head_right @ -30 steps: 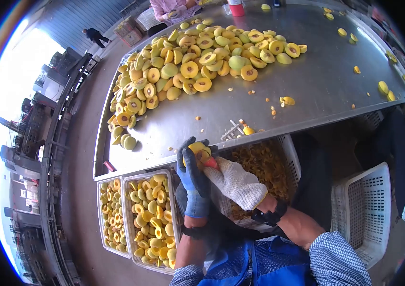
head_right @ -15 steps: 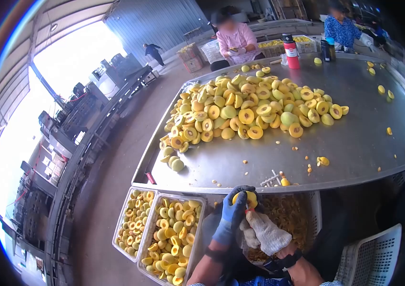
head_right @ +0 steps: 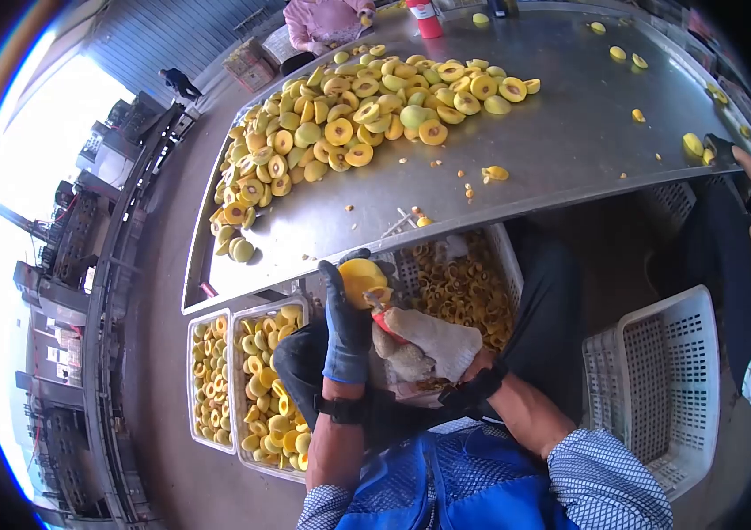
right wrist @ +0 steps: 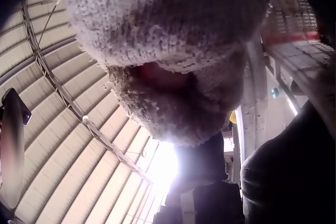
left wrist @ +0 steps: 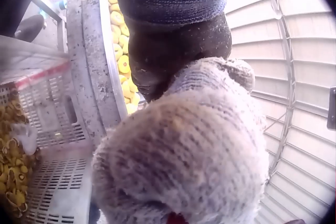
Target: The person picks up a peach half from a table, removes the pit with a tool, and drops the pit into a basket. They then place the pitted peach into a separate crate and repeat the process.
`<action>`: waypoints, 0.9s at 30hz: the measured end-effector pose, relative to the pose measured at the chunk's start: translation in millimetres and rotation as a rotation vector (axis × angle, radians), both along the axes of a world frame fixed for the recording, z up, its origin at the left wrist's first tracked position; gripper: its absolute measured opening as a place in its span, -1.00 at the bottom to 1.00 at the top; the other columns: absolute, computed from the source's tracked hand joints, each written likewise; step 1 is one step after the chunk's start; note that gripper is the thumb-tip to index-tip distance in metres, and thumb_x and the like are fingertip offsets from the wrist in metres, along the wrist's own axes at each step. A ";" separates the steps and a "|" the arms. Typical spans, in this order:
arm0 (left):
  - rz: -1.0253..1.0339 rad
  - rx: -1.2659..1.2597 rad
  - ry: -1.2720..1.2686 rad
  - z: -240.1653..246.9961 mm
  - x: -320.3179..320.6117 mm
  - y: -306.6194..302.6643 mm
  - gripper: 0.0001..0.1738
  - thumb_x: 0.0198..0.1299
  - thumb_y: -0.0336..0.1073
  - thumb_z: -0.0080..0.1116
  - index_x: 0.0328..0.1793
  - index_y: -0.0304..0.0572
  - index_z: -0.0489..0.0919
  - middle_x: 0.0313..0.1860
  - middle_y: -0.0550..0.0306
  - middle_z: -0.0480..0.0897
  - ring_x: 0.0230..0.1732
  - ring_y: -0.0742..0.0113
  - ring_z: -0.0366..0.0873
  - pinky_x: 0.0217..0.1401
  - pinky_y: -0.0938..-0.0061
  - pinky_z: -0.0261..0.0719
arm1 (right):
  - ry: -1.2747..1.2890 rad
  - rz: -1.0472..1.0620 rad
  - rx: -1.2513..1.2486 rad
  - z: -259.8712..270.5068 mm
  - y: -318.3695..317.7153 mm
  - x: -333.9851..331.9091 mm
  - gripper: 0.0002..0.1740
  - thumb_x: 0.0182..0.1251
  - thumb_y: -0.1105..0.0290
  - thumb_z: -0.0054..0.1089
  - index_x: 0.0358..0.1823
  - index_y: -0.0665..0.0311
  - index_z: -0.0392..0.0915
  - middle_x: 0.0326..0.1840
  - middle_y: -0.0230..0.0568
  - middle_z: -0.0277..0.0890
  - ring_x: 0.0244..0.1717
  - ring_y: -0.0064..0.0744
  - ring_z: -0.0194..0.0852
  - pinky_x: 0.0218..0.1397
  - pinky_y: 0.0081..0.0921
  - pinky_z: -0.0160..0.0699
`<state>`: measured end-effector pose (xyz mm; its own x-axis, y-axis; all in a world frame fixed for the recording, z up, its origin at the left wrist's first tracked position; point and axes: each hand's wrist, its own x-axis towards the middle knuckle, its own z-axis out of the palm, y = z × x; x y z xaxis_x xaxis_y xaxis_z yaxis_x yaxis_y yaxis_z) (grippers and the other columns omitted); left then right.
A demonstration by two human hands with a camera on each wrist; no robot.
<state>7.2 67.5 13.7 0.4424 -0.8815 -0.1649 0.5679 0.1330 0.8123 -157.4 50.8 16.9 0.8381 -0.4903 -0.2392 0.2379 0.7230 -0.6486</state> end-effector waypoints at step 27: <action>0.048 1.075 -1.833 5.7 390.0 -12.7 -0.19 0.00 0.22 0.40 0.34 0.06 0.44 0.09 -0.25 0.58 0.07 -0.21 0.60 0.06 0.02 0.58 | 0.905 0.691 -1.011 -172.8 -5.5 22.2 -0.45 0.39 -0.09 -0.06 -0.08 0.28 0.62 -0.22 0.15 0.64 -0.09 0.12 0.61 0.02 -0.14 0.47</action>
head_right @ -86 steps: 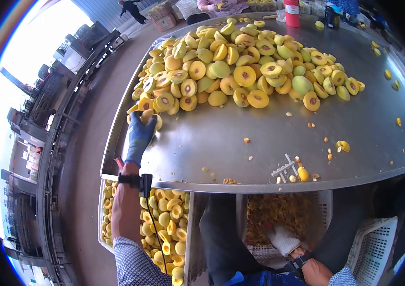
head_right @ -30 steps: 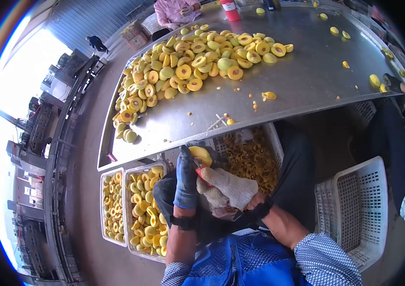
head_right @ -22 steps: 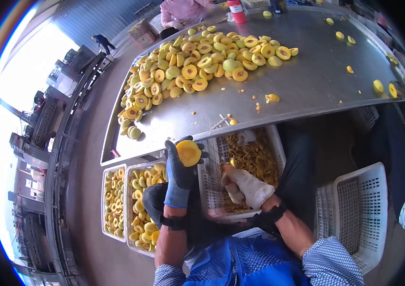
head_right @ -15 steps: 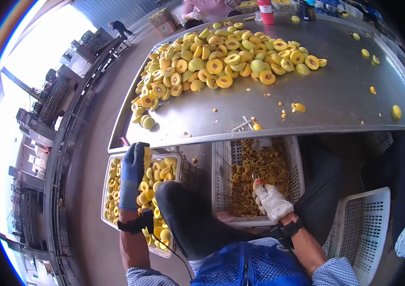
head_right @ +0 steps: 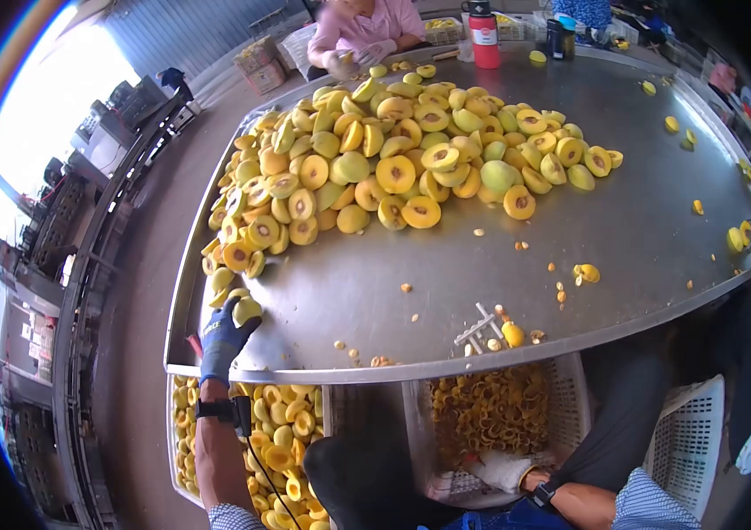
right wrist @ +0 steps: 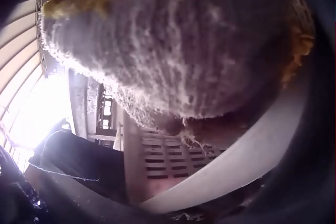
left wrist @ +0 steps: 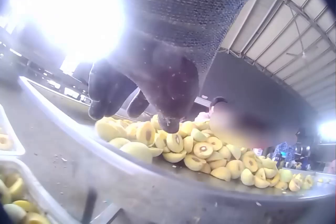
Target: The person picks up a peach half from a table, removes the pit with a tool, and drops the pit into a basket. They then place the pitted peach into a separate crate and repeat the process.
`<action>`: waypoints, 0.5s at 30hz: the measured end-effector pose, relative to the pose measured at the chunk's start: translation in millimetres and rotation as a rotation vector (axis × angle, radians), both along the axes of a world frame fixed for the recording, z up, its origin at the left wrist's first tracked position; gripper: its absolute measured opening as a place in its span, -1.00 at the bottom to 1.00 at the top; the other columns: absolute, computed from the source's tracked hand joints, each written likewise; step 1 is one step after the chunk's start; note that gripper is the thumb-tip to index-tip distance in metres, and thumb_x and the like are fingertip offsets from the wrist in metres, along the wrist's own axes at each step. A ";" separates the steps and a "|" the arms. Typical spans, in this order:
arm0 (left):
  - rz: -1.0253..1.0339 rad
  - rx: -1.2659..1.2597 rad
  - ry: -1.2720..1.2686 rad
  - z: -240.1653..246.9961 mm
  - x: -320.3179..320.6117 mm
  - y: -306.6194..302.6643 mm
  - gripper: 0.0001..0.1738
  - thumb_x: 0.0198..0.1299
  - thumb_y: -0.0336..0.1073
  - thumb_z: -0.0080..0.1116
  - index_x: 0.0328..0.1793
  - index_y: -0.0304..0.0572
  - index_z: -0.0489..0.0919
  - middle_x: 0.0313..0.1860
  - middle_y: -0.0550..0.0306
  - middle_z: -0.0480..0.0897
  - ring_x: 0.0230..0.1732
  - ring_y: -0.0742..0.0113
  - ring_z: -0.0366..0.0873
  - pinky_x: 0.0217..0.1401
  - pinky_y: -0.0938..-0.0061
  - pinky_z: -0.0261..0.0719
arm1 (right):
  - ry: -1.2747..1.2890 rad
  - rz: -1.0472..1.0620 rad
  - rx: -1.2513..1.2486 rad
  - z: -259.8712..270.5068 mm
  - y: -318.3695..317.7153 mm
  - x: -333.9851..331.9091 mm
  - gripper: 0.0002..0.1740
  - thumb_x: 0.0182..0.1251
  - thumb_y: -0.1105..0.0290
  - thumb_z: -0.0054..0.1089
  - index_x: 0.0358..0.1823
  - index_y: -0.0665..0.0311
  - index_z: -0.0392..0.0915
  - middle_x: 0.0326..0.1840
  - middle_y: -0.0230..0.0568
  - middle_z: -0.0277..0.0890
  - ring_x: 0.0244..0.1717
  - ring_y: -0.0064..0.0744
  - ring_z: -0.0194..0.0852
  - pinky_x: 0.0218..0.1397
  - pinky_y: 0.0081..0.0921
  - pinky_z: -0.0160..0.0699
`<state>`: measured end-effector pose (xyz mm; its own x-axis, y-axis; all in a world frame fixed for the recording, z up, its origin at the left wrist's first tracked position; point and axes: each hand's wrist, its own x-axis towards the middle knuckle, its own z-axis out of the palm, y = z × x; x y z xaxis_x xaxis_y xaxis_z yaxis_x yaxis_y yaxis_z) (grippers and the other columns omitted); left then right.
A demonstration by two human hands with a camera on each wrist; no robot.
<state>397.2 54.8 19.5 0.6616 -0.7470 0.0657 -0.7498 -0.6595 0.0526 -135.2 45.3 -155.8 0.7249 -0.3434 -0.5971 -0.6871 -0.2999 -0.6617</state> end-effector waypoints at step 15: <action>-0.186 -1.091 1.289 30.8 -177.3 26.3 -0.45 0.49 0.03 -0.28 0.35 -0.25 0.32 -0.19 -0.11 0.64 -0.53 0.30 0.60 -0.53 0.62 0.45 | -0.108 -0.372 -0.014 63.0 4.6 -12.6 -0.46 0.42 -0.07 0.03 -0.03 0.31 0.63 -0.22 0.06 0.67 -0.15 0.06 0.64 -0.01 -0.17 0.53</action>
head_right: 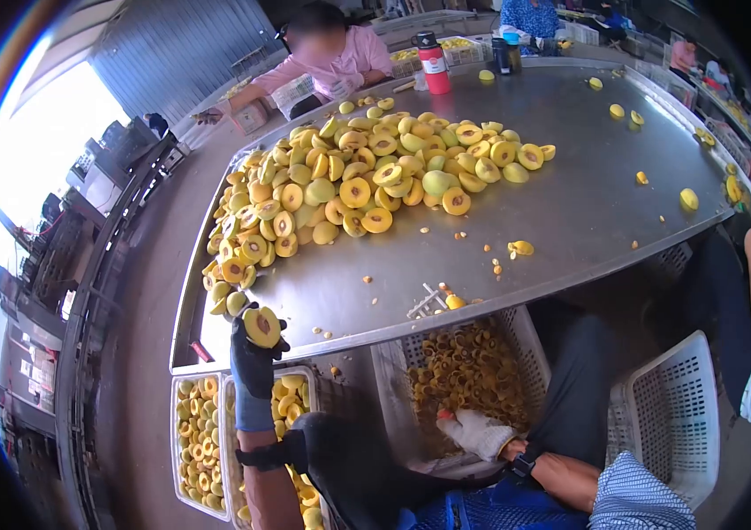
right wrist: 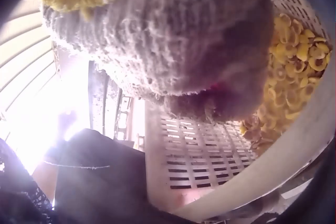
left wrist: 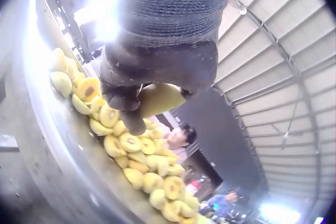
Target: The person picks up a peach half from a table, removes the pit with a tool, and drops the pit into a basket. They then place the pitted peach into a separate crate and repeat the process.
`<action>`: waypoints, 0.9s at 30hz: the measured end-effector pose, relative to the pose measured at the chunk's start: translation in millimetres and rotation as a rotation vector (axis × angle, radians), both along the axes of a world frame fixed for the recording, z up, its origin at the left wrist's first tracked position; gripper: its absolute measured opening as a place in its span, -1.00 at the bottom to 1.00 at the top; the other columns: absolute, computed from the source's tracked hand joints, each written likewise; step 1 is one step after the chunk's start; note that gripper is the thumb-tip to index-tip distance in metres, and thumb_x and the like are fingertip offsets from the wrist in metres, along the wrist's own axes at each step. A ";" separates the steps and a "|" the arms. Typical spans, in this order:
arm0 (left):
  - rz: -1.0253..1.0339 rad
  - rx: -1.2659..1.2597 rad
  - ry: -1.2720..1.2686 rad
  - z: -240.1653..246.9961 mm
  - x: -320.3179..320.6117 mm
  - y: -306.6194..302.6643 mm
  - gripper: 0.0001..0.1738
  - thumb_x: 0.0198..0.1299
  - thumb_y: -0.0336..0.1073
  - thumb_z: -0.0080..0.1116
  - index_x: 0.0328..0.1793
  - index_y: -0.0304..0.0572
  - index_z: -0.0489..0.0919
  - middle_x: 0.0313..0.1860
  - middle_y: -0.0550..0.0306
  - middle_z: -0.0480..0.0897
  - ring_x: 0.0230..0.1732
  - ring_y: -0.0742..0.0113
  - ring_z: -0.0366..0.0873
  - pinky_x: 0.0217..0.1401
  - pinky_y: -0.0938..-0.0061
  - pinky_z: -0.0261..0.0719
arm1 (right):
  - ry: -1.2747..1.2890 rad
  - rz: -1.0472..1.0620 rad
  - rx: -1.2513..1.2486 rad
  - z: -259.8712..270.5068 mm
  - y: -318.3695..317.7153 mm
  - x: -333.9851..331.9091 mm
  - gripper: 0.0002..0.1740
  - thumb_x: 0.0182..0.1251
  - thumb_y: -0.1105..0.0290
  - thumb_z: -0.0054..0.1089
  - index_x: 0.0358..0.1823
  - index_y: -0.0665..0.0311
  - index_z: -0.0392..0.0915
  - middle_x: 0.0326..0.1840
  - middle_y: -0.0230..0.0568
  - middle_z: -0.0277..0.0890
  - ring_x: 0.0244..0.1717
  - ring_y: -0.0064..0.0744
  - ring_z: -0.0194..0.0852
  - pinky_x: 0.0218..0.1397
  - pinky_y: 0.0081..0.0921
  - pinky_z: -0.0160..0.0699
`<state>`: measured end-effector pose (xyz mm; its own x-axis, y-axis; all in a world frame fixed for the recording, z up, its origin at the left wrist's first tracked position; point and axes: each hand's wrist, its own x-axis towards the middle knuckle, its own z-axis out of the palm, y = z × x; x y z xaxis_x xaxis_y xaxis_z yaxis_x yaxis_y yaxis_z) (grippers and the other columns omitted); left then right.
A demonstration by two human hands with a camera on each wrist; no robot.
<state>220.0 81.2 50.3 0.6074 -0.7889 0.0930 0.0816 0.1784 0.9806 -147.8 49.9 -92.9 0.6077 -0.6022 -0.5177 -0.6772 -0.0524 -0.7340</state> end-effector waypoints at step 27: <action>-0.048 0.036 0.106 -88.3 -182.6 -47.8 -0.32 0.52 0.18 -0.30 0.14 -0.34 0.56 -0.02 0.02 0.61 0.02 0.31 0.55 0.17 0.40 0.48 | -0.149 -0.135 -0.320 119.4 -54.9 44.8 -0.47 0.37 -0.11 0.13 0.05 0.22 0.57 -0.23 0.15 0.65 -0.14 0.24 0.61 -0.13 -0.05 0.62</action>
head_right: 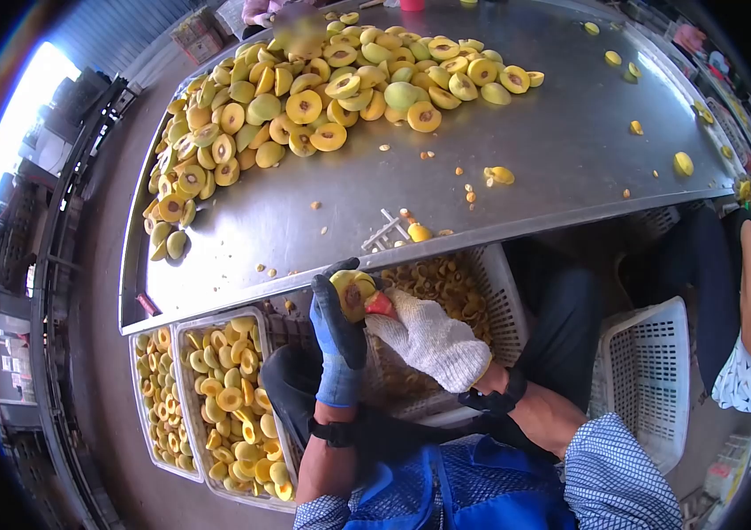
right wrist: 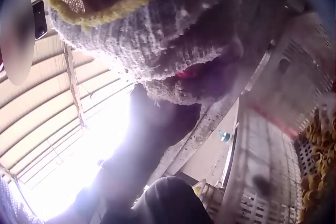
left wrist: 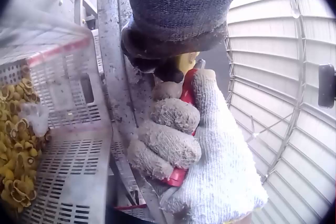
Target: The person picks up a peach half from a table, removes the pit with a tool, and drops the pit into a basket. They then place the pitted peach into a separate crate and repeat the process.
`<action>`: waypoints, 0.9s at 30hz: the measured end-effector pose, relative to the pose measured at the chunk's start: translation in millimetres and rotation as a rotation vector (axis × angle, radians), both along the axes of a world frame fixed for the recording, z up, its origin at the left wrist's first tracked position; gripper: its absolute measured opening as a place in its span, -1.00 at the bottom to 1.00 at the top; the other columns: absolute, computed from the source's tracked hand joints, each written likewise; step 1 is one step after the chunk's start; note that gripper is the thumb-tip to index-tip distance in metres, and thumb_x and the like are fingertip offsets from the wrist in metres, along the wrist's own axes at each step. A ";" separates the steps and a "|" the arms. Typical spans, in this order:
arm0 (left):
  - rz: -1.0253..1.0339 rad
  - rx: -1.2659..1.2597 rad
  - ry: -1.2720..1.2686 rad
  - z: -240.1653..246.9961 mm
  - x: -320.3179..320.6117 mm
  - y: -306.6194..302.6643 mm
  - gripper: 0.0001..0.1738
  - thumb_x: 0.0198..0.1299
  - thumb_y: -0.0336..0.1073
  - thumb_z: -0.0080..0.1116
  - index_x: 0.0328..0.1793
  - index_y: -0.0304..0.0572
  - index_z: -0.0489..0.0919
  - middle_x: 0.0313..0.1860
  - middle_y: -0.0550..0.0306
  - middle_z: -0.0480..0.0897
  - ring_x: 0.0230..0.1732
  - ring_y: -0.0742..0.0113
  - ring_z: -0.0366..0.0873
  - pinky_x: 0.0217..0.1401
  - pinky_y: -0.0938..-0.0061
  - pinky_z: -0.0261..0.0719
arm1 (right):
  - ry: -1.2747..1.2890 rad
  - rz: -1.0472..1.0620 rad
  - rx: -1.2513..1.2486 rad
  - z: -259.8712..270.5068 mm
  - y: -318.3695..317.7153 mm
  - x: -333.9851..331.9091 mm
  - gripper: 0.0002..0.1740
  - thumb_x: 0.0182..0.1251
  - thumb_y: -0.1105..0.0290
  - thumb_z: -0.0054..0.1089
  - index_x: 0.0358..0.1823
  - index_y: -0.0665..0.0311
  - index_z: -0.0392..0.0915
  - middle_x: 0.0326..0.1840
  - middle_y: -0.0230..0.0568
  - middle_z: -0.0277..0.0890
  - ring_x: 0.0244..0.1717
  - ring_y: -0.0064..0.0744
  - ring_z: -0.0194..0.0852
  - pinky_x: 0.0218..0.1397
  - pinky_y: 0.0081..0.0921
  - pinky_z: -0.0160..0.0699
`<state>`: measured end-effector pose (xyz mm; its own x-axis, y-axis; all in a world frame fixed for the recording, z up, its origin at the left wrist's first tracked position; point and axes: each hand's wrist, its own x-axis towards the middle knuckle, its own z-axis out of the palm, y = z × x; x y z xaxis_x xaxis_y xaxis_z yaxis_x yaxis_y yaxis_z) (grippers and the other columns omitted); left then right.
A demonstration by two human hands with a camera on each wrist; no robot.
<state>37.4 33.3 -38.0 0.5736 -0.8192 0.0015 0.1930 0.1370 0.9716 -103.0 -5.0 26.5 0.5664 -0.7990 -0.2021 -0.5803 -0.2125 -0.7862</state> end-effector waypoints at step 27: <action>0.116 0.086 -0.293 -1.3 -10.0 -6.6 -0.63 0.52 -0.16 -0.07 -0.04 -0.34 0.61 -0.17 0.16 0.65 -0.15 0.46 0.52 -0.03 0.52 0.48 | -0.074 0.333 -0.481 -54.2 4.4 -13.2 -0.69 0.47 0.23 0.05 0.18 0.04 0.50 -0.14 0.00 0.54 -0.23 0.09 0.60 -0.27 -0.09 0.61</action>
